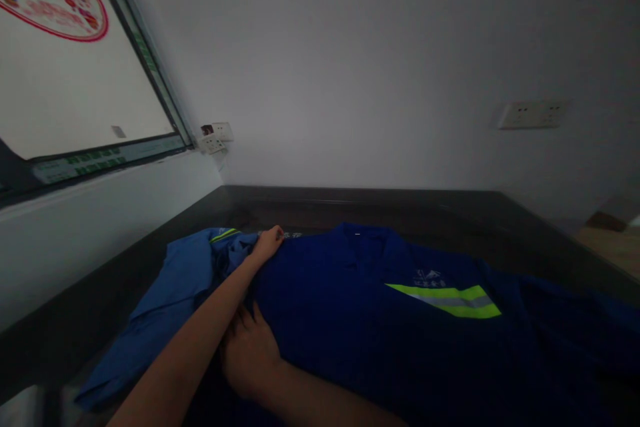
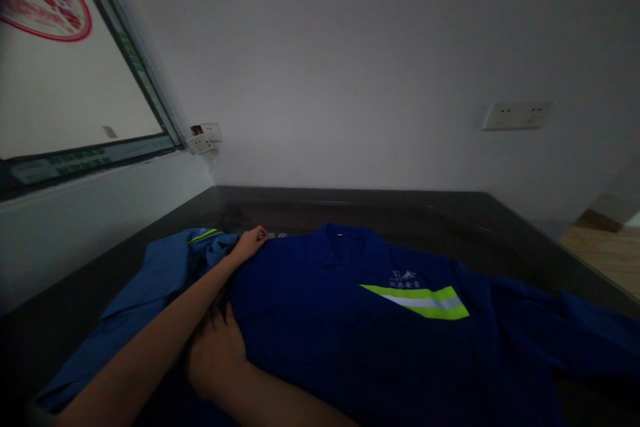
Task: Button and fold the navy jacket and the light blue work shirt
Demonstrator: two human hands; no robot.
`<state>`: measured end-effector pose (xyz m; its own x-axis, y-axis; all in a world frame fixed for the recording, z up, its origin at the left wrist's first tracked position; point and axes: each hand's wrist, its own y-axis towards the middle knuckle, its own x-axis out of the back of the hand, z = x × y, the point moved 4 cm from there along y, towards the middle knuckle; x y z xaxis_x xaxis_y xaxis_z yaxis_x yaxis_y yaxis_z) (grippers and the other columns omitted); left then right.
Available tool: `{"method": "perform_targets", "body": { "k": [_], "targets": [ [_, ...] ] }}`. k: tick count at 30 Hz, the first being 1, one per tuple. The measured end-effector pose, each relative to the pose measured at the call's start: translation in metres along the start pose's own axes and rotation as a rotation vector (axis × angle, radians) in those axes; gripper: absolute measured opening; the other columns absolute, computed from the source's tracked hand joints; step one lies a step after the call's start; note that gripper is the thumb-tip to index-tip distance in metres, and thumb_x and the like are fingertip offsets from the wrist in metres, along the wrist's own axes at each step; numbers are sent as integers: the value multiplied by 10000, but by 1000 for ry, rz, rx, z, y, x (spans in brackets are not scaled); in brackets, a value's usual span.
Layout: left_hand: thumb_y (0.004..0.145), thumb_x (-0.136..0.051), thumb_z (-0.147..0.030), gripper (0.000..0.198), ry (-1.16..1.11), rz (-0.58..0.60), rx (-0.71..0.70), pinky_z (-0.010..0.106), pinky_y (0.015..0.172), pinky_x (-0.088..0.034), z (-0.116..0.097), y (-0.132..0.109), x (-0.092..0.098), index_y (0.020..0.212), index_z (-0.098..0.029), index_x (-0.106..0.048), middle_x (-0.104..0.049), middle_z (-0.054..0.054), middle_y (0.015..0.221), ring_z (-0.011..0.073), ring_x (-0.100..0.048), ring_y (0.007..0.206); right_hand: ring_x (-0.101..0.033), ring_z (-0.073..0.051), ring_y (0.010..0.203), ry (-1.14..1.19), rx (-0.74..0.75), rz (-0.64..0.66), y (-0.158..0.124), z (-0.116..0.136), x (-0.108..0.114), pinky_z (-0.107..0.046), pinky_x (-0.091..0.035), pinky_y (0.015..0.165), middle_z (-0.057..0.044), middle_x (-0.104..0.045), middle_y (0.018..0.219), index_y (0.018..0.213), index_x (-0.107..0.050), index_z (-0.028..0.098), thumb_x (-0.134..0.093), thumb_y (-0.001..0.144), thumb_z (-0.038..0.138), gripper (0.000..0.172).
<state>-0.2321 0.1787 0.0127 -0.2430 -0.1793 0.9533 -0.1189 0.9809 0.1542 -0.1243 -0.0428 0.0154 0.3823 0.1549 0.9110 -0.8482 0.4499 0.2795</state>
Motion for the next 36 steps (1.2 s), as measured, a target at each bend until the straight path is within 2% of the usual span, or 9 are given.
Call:
{"method": "perform_targets", "body": {
  "k": [3,7,11,13,16,23,27,31,36],
  "targets": [
    [859,-525,-196,134,43,-6,-40,286,775,-460,-9,1,7,964,-180,-607,-665,71,912,203,-637,885,-259,-296,1384,-9,-6,-2,0,-1,-1,-525,-235,1127,-196,-395,1442,1380,-384,18,-384,920,294,536],
    [887,-443,-182,243,66,-40,-161,350,943,-409,-43,-2,13,1064,-197,-609,-610,104,1151,231,-555,1111,-280,-297,1374,-45,5,14,0,0,2,-515,-252,1123,-193,-423,1423,1320,-463,17,-369,926,295,491],
    [950,-365,-326,374,67,125,-409,384,1074,-305,-78,-19,-9,1281,-254,-523,-516,56,1372,222,-421,1297,-269,-310,1378,-96,42,18,-1,0,4,-529,-217,1133,-184,-407,1435,1360,-427,41,-445,898,315,538],
    [966,-305,-401,453,117,204,-449,483,1110,-219,-82,-26,-25,1395,-295,-403,-370,34,1492,258,-288,1385,-264,-311,1379,-111,50,5,-1,0,3,-532,-208,1136,-175,-388,1450,1375,-413,57,-457,894,319,549],
    [972,-263,-439,483,175,183,-430,527,1123,-140,-78,-30,-37,1446,-349,-294,-211,3,1552,260,-166,1426,-202,-313,1401,-122,52,3,1,0,-2,-544,-170,1142,-156,-338,1483,1391,-396,75,-441,904,321,548],
    [968,-302,-408,468,110,136,-446,514,1119,-155,-77,-30,-35,1431,-349,-328,-222,21,1550,247,-170,1427,-155,-303,1414,-70,-147,120,-2,11,-2,-576,-207,1121,-139,-267,1513,1429,-303,65,-488,895,373,643],
    [957,-348,-390,445,43,90,-430,489,1117,-189,-82,-34,-28,1393,-322,-403,-312,36,1521,236,-238,1406,-252,-302,1386,52,-64,168,-48,27,23,-575,-258,1104,-156,-322,1490,1419,-315,48,-511,881,452,701],
    [941,-388,-348,370,24,-128,-454,415,1141,-173,-98,-49,2,1252,-230,-550,-541,78,1329,212,-429,1280,-294,-284,1375,171,-22,147,-121,23,78,-533,-313,1088,-155,-378,1464,1378,-417,102,-495,902,422,578],
    [950,-308,-292,357,-255,-412,-330,345,1010,-387,-92,-78,72,1045,-154,-622,-634,92,1090,202,-554,1082,-374,-213,1340,150,-345,66,-226,-34,139,-432,-352,1092,-87,-432,1443,1334,-503,185,-479,917,287,430]
  ]
}}
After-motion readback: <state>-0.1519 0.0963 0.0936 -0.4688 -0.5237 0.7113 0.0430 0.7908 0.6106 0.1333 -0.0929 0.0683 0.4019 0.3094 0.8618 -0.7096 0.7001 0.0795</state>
